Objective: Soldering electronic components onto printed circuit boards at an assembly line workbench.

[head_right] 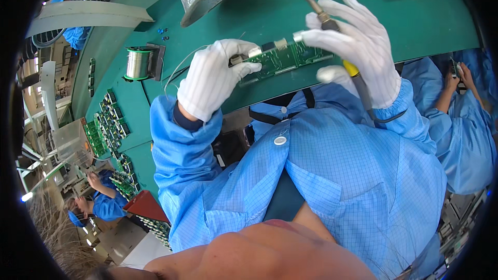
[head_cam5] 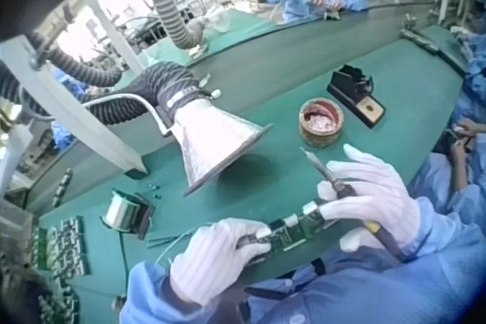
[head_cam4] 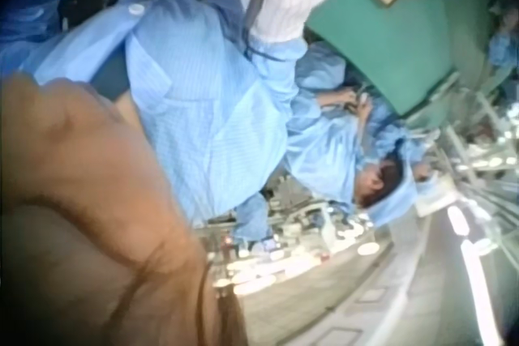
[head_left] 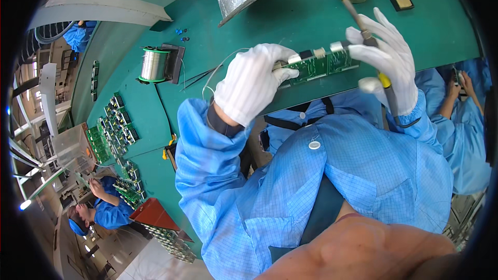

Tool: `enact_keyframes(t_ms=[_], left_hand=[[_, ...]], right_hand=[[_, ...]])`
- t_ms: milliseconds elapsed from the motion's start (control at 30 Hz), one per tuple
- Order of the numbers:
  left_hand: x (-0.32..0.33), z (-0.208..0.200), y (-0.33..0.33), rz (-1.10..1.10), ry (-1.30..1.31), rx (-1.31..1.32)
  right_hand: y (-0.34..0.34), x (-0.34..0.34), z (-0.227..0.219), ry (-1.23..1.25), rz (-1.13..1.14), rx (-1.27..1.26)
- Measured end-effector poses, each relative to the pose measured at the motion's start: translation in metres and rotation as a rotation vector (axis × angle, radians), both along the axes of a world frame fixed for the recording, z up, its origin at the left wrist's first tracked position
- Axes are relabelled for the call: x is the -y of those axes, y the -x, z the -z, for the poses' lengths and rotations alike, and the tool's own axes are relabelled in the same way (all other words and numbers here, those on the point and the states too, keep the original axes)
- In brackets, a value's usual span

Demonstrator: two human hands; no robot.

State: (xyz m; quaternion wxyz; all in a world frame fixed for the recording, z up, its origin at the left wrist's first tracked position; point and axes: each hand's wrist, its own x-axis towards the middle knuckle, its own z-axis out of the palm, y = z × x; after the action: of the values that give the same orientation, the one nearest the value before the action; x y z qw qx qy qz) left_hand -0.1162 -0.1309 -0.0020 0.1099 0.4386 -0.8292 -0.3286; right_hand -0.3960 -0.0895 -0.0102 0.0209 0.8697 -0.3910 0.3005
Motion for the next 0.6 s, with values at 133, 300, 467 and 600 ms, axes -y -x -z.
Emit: enact_keyframes(t_ms=[133,300,467,600], left_hand=[[0.019,0.007,-0.008,-0.066,-0.401,0.040],[-0.010,0.029,-0.018,-0.202,-0.632,-0.301],[-0.050,0.038,0.005,-0.372,-0.873,-0.853],[-0.072,0.033,0.034,-0.349,-1.045,-1.327]], right_hand=[[0.002,-0.009,0.013,-0.036,0.065,0.128],[-0.002,-0.023,0.024,-0.188,0.064,0.334],[-0.017,-0.021,0.041,-0.277,-0.055,0.511],[-0.035,-0.030,0.036,-0.310,-0.168,0.487]])
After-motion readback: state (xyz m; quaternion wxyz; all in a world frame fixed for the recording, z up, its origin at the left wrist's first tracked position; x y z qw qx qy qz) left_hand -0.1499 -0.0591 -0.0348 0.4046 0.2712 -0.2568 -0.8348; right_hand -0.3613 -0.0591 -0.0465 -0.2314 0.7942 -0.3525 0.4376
